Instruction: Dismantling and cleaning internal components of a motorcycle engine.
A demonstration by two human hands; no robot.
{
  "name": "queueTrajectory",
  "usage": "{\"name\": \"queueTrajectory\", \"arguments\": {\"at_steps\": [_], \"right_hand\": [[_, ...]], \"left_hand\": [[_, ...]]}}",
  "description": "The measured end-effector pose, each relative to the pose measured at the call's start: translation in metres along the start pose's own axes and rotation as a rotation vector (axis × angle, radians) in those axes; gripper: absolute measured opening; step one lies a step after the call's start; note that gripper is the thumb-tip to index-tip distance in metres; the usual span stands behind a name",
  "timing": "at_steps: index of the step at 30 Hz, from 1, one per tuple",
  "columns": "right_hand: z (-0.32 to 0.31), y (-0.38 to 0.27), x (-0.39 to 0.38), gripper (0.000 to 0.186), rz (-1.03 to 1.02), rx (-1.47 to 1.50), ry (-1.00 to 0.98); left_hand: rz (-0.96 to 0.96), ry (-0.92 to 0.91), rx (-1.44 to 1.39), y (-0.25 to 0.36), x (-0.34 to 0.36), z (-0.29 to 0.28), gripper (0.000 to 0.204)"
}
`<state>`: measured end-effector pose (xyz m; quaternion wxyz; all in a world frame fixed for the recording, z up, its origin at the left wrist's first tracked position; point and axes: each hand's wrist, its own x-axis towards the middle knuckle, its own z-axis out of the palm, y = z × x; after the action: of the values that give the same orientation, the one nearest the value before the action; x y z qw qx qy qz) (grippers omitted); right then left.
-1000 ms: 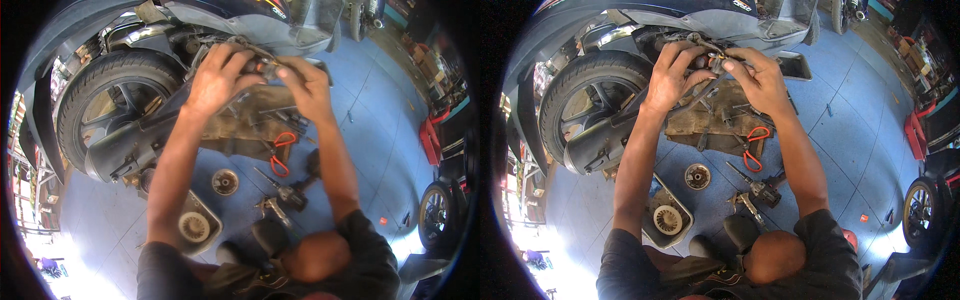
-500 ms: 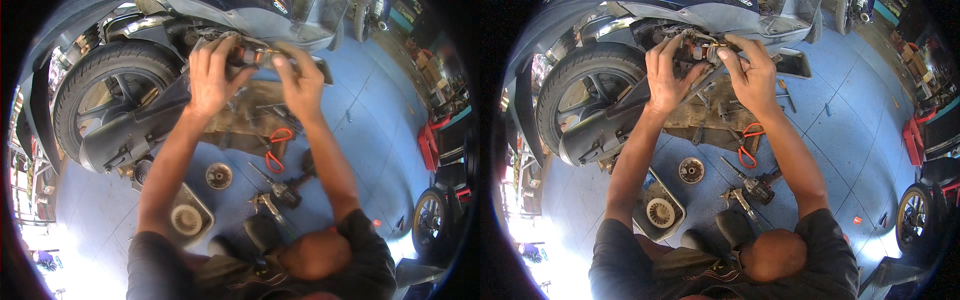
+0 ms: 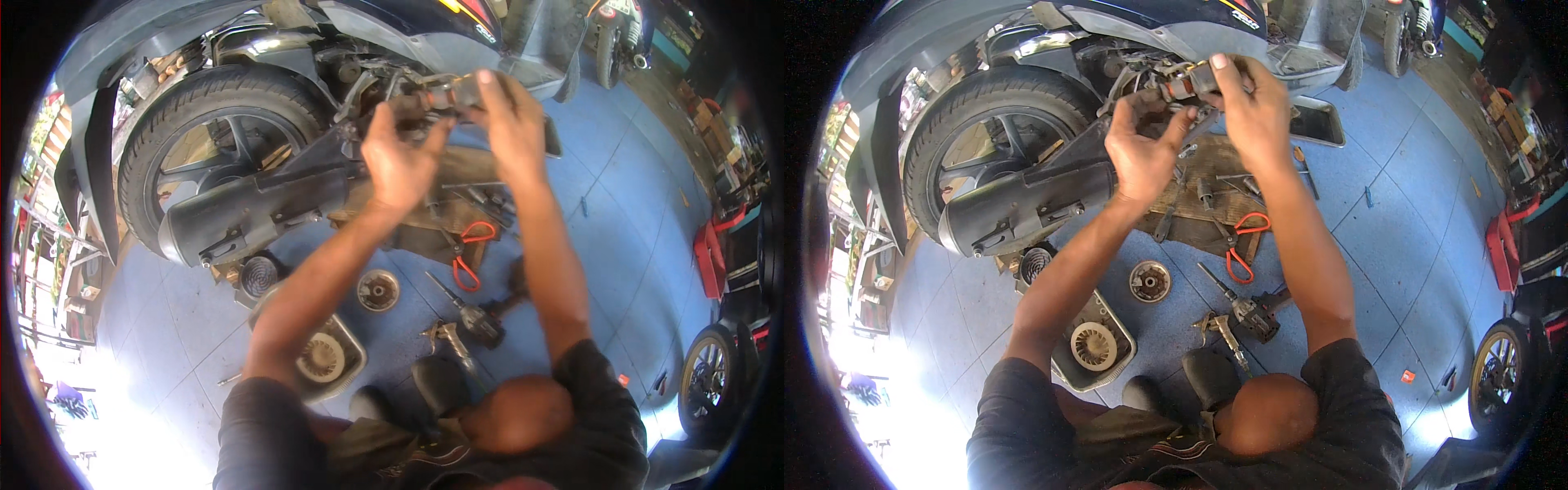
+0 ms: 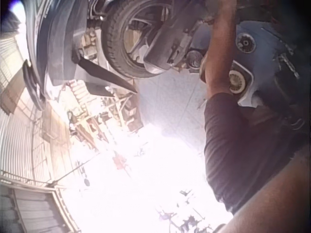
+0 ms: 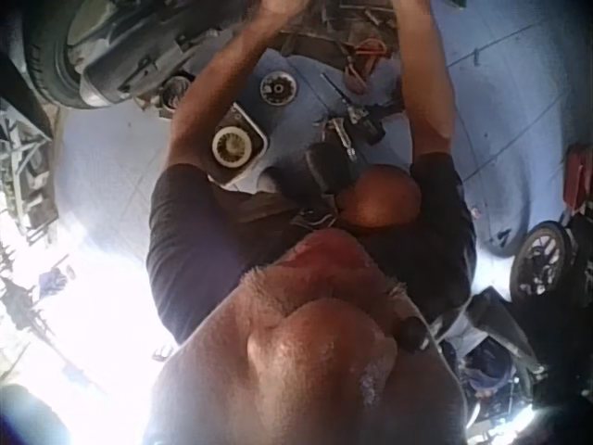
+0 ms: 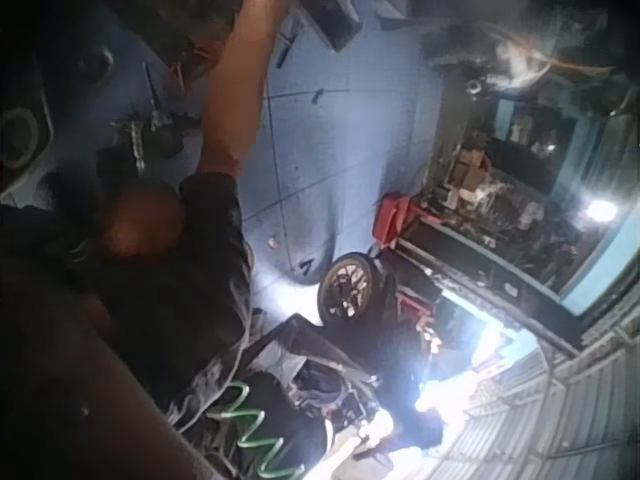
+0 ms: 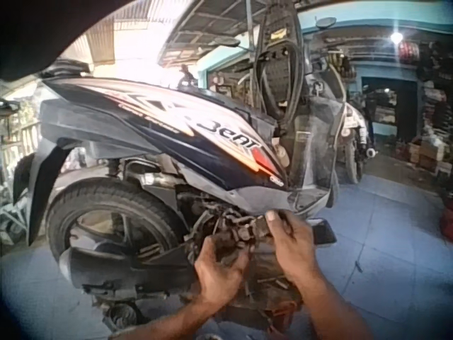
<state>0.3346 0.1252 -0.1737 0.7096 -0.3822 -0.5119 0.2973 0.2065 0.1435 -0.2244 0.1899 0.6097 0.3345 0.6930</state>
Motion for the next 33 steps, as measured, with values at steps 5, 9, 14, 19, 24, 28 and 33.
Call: {"name": "queueTrajectory", "arguments": {"at_steps": [5, 9, 14, 19, 24, 28, 33], "right_hand": [[-0.002, -0.012, 0.016, 0.041, 0.121, -0.012, -0.142], [0.003, 0.0, 0.011, 0.039, 0.135, -0.117, -0.056], [0.019, -0.006, -0.015, 0.043, -0.149, -0.496, 0.085], [0.004, 0.004, -0.023, 0.037, -0.423, -0.562, 0.041], [-0.003, 0.008, -0.028, 0.038, -0.819, -0.715, -0.032], [0.008, 0.023, -0.038, 0.032, -0.759, -0.743, 0.113], [0.021, 0.032, -0.043, 0.031, -0.699, -0.689, 0.218]], "left_hand": [[-0.153, 0.07, -0.145, 0.01, -0.003, 0.002, 0.044], [-0.145, 0.07, -0.222, 0.006, -0.002, -0.002, 0.041], [0.203, -0.118, 0.337, -0.001, 0.011, -0.027, 0.039], [0.495, -0.141, 0.384, -0.006, 0.024, -0.035, 0.038], [0.482, -0.171, 0.288, -0.009, 0.027, -0.034, 0.033], [0.445, -0.205, 0.28, -0.006, 0.027, -0.035, 0.034], [0.332, -0.185, 0.266, 0.002, 0.02, -0.032, 0.031]]}}
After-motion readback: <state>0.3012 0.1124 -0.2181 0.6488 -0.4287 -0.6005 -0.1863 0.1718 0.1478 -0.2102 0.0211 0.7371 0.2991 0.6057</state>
